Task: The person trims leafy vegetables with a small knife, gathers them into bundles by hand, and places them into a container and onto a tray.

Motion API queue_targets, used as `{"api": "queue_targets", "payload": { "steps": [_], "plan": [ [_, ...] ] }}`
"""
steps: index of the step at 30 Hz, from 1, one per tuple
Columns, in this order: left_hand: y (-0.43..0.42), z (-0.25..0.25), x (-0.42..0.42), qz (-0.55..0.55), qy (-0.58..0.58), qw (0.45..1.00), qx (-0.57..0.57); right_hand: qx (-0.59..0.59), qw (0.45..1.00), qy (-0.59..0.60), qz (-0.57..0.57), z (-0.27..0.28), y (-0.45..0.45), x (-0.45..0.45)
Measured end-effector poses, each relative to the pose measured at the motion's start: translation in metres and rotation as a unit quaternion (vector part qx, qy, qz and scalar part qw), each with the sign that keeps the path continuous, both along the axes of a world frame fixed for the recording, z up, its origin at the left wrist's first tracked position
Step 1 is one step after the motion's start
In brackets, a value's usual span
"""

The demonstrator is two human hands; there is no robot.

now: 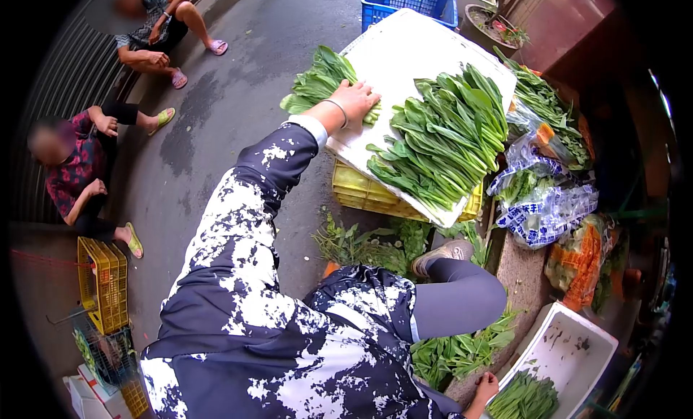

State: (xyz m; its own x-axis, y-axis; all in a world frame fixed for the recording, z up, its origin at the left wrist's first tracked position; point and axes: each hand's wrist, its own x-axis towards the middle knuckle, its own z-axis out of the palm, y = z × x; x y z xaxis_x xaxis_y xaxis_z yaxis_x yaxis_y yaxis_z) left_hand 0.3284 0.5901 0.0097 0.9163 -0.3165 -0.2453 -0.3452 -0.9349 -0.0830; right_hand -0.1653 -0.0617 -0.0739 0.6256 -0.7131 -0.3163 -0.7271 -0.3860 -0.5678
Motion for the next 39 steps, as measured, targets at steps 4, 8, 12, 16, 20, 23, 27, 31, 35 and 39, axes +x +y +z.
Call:
{"api": "queue_targets", "payload": {
  "steps": [4, 8, 12, 16, 20, 23, 27, 31, 35, 39],
  "plan": [
    [0.002, -0.014, -0.009, 0.023, -0.047, 0.999, 0.004, 0.025, 0.999, -0.007, -0.02, -0.008, -0.007, 0.004],
    [0.0, -0.006, -0.024, 0.036, -0.048, 0.998, -0.014, 0.032, 0.999, 0.005, -0.01, -0.011, -0.011, 0.012],
    [-0.003, -0.004, -0.037, 0.045, -0.056, 0.997, -0.025, 0.044, 0.999, -0.011, -0.015, -0.012, -0.006, 0.02],
    [-0.008, -0.006, -0.048, 0.042, -0.082, 0.996, -0.023, 0.047, 0.999, -0.007, -0.012, -0.011, 0.0, 0.023],
    [-0.008, -0.007, -0.061, 0.069, -0.044, 0.996, -0.033, 0.036, 0.999, 0.0, 0.005, -0.013, -0.001, 0.022],
    [-0.004, -0.011, -0.067, 0.079, -0.04, 0.995, -0.038, 0.028, 0.999, 0.004, 0.02, -0.015, -0.001, 0.023],
    [0.001, -0.011, -0.072, 0.066, -0.042, 0.994, -0.08, 0.029, 0.999, 0.006, 0.021, -0.015, 0.0, 0.026],
    [0.005, -0.011, -0.075, 0.062, -0.051, 0.991, -0.105, 0.016, 0.999, -0.006, 0.037, -0.024, -0.001, 0.031],
    [-0.033, 0.008, -0.074, -0.037, -0.147, 0.961, -0.232, -0.116, 0.99, 0.01, 0.077, -0.011, 0.008, 0.022],
    [-0.146, 0.064, -0.096, -0.158, -0.11, 0.888, -0.417, -0.13, 0.988, 0.083, 0.013, 0.024, 0.031, 0.009]
  ]
}}
